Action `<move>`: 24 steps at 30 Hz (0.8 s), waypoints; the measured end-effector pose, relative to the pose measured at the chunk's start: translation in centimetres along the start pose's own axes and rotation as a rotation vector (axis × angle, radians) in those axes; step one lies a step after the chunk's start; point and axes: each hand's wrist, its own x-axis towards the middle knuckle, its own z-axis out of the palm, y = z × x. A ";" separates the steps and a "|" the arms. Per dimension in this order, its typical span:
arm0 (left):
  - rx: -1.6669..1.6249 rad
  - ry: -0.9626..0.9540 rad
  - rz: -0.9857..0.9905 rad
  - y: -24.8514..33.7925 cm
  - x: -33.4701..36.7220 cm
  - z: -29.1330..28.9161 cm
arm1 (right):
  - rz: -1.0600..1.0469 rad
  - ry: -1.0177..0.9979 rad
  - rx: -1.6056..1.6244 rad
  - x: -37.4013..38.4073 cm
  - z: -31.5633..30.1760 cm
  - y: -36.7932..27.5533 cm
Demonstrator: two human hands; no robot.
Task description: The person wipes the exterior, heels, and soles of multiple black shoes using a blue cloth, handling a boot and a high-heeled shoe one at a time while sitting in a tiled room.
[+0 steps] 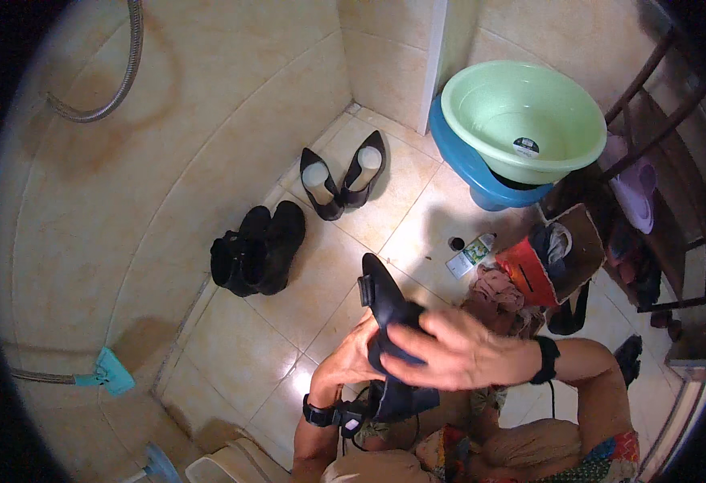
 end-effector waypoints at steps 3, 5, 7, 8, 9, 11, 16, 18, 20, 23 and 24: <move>-0.223 -0.030 -0.155 1.4 -0.7 0.6 | 0.123 0.149 -0.011 2.2 0.3 3.0; -0.102 0.063 0.093 -0.3 -1.5 0.6 | 0.090 0.164 -0.012 2.4 -0.4 2.1; 0.043 0.123 0.189 1.5 -0.7 0.5 | -0.046 0.066 -0.118 1.3 -1.7 -0.4; 0.212 0.110 0.226 2.1 -0.7 0.6 | -0.109 0.078 -0.077 1.0 -1.9 -0.9; 0.382 0.097 0.261 2.6 -0.6 0.9 | -0.071 0.088 -0.022 0.8 -2.0 -1.0; 0.268 0.081 0.304 3.4 -0.5 2.1 | 0.029 0.121 -0.052 1.1 -3.0 0.6; 0.300 0.083 0.228 5.2 -0.7 2.6 | 0.195 0.074 -0.093 2.6 -3.2 3.5; 0.376 0.046 0.199 5.3 -0.8 2.5 | 0.168 0.017 -0.115 2.4 -3.9 2.4; 0.450 0.009 0.166 5.1 -0.9 2.6 | 0.179 -0.020 -0.068 2.3 -3.8 2.7; 0.497 0.014 0.178 4.8 -0.7 2.8 | 0.178 -0.088 -0.133 2.6 -3.0 3.8; 0.495 0.001 0.177 5.0 -0.7 2.8 | 0.144 -0.087 -0.181 2.5 -3.2 3.3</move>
